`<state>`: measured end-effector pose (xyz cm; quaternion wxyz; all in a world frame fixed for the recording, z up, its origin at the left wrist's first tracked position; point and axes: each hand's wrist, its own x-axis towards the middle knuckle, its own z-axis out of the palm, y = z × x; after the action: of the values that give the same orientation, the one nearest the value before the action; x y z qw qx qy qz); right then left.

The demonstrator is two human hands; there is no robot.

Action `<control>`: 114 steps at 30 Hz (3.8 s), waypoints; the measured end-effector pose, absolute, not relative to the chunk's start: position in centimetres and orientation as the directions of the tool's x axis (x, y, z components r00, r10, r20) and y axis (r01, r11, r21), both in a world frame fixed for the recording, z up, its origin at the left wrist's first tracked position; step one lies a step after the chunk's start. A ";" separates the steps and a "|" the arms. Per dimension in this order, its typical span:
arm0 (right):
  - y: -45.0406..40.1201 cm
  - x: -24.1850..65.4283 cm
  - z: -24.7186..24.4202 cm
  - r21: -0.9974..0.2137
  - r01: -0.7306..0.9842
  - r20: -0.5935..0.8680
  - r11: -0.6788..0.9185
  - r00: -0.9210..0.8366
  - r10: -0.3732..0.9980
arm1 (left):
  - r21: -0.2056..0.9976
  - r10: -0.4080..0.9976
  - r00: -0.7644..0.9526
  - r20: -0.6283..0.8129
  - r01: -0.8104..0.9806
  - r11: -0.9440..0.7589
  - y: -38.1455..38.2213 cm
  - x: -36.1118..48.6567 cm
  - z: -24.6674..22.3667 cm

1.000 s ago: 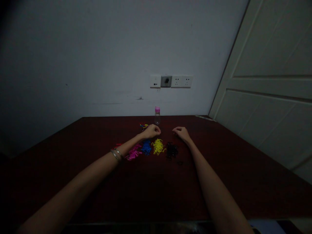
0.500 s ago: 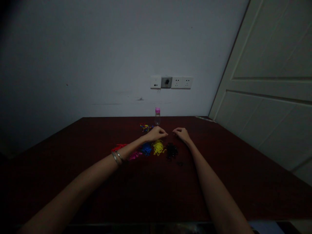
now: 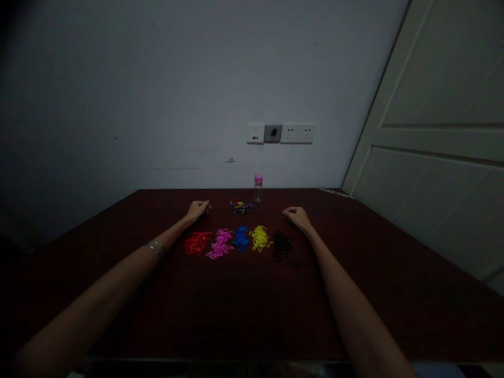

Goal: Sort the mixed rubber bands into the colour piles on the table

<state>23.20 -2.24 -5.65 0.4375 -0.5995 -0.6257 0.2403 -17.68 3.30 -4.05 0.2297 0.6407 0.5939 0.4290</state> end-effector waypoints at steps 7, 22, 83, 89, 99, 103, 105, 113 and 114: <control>-2.2 20.7 -3.7 -0.763 0.615 0.268 0.199 0.022 0.963 | 0.796 0.954 -0.021 0.299 0.557 -0.237 2.9 -17.6 -4.5; 0.0 8.9 -1.8 -0.289 0.855 0.179 0.431 -0.394 0.902 | 0.784 0.947 -0.011 0.322 0.563 -0.260 2.5 -17.9 -4.4; -5.6 22.1 0.3 -0.626 0.758 -0.306 0.182 -0.454 0.837 | 0.752 0.947 0.003 0.322 0.607 -0.258 2.1 -17.5 -4.2; -6.1 22.2 1.6 -0.630 0.752 -0.266 0.195 -0.444 0.856 | 0.744 0.946 -0.002 0.325 0.618 -0.255 2.0 -17.5 -4.2; -6.0 22.1 3.1 -0.664 0.730 -0.250 0.162 -0.421 0.872 | 0.755 0.943 0.018 0.333 0.594 -0.278 1.9 -17.4 -4.2; -6.0 22.2 2.6 -0.677 0.731 -0.293 0.088 -0.377 0.879 | 0.754 0.943 0.006 0.333 0.599 -0.270 1.6 -17.3 -3.9; -6.1 22.3 2.4 -0.683 0.728 -0.313 0.059 -0.364 0.877 | 0.756 0.947 0.003 0.321 0.602 -0.258 1.5 -17.3 -3.8; -6.4 20.6 3.6 -0.727 0.677 -0.268 0.115 -0.433 0.860 | 0.754 0.946 0.002 0.324 0.604 -0.259 1.5 -17.2 -3.8; -6.4 19.8 4.0 -0.730 0.668 -0.247 0.145 -0.455 0.856 | 0.755 0.947 0.000 0.322 0.603 -0.257 1.4 -17.1 -3.7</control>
<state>19.76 -6.38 4.01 0.1145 -0.5093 -0.7478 0.4101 -17.13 1.44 -3.70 0.2075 0.6759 0.5731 0.4142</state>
